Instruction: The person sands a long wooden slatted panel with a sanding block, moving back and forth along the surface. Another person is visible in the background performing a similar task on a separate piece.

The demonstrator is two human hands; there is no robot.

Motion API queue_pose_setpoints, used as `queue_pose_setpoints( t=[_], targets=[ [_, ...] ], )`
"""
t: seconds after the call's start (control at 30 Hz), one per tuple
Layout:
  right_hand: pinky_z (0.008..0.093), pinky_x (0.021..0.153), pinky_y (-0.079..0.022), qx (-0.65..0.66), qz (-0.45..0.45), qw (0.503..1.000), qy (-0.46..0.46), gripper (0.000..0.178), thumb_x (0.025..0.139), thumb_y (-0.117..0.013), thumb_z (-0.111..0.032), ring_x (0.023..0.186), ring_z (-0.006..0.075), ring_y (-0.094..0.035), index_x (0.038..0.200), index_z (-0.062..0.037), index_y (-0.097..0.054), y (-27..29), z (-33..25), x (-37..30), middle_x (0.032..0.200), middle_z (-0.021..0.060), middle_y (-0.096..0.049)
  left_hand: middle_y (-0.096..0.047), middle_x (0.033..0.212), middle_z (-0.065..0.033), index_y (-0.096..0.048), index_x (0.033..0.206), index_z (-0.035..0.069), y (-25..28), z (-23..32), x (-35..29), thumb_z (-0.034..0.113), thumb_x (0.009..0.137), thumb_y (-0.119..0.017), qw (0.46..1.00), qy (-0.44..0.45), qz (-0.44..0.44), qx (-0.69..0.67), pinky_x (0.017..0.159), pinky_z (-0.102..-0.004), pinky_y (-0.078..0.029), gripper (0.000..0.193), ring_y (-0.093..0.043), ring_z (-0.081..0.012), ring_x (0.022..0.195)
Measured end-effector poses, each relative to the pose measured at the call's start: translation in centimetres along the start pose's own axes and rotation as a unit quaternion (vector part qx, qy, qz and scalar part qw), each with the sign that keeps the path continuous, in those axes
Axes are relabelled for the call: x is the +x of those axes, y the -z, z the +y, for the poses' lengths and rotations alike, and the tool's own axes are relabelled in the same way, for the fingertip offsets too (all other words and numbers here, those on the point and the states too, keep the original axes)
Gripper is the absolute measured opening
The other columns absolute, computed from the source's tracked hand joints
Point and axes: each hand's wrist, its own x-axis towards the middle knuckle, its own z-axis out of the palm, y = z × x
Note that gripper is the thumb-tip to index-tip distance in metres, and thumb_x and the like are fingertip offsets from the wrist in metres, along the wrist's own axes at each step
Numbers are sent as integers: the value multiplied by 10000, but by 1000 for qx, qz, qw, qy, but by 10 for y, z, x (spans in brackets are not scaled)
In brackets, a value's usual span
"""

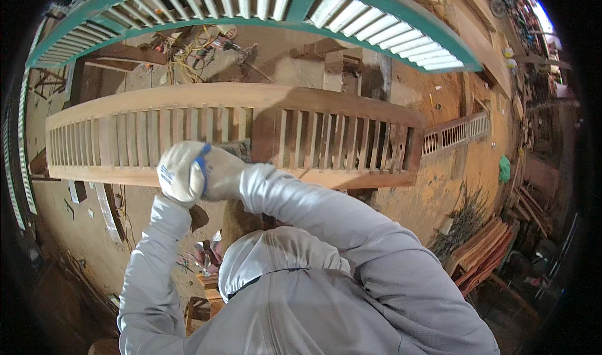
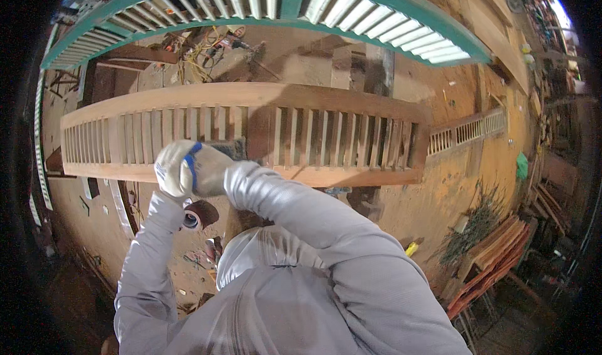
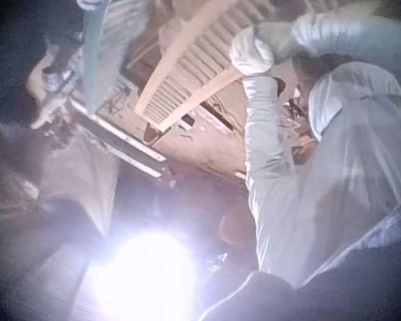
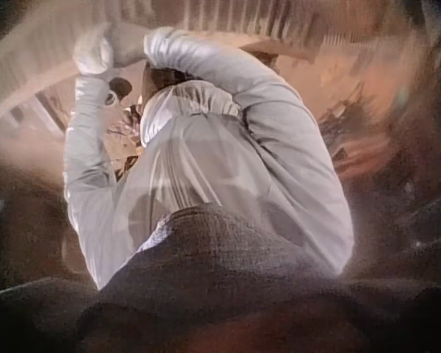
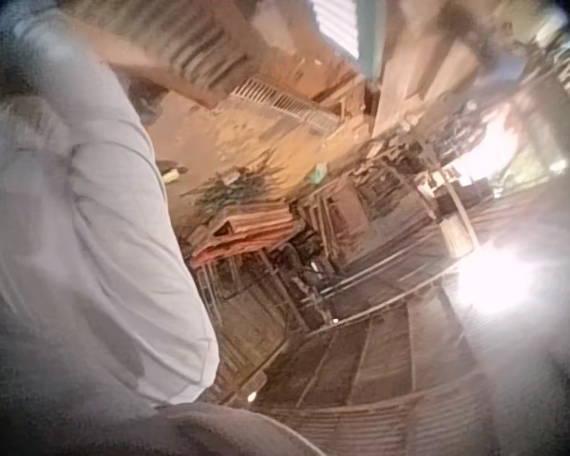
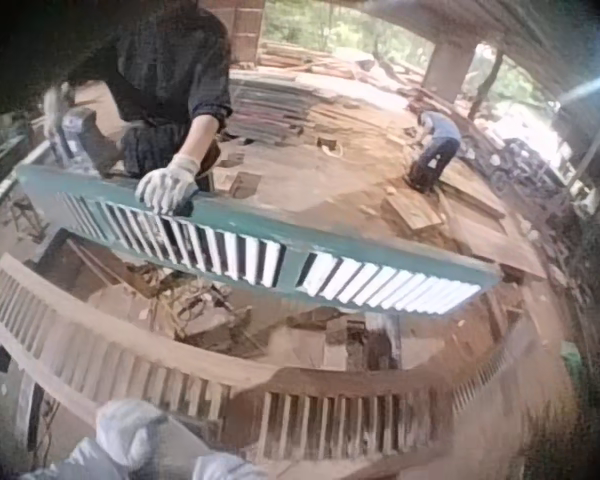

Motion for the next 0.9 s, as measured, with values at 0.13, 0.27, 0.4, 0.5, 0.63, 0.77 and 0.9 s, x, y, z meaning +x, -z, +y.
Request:
queue_pose_setpoints(
  t=[0.13,0.27,0.4,0.5,0.63,0.77,0.9],
  targets=[
    [425,934,-546,-128,-34,985,-114,294,745,-670,-179,1054,348,-680,1022,-87,-709,48,26,5,1073,174,-724,-718,1052,-207,-715,1066,6,-16,2,66,323,998,-446,999,-31,-25,18,922,-484,-510,421,-667,-436,979],
    [435,909,-566,-187,-100,946,-246,289,837,-668,-313,1015,330,-715,1063,-143,-728,135,27,-11,1055,156,-755,-725,1073,-205,-719,1076,11,-65,30,133,288,979,-481,998,-52,-24,-6,964,-478,-512,378,-674,-425,1027],
    [418,969,-548,-218,30,953,-209,366,875,-685,-408,1077,304,-702,1128,-145,-715,220,36,-92,1143,151,-742,-736,1111,-192,-736,1084,39,-141,104,200,270,968,-520,991,-112,-75,-18,971,-478,-526,337,-685,-393,1064],
    [409,1033,-525,-267,39,935,-232,451,817,-806,-383,1144,297,-675,1187,-151,-693,273,36,-150,1231,123,-711,-744,1126,-160,-750,1091,76,-194,158,229,336,948,-553,987,-136,-88,-25,990,-473,-526,356,-688,-363,1092],
    [391,996,-537,-391,28,880,-270,501,775,-867,-381,1126,292,-677,1189,-156,-696,341,12,-240,1215,125,-705,-761,1048,-122,-750,1004,108,-259,247,266,389,945,-566,965,-173,-181,-78,959,-457,-531,342,-709,-339,1029],
    [380,967,-536,-373,67,887,-263,538,707,-932,-375,1118,291,-678,1136,-140,-708,359,13,-279,1191,113,-708,-757,1017,-138,-751,984,120,-290,271,268,393,946,-562,956,-220,-148,-128,919,-439,-540,334,-713,-342,979],
    [384,966,-538,-289,69,907,-299,532,723,-913,-404,1108,277,-680,1130,-135,-702,332,23,-216,1186,105,-709,-756,1006,-144,-753,980,116,-260,220,261,379,943,-554,969,-189,-116,-110,922,-454,-539,332,-713,-341,973]
  ],
)
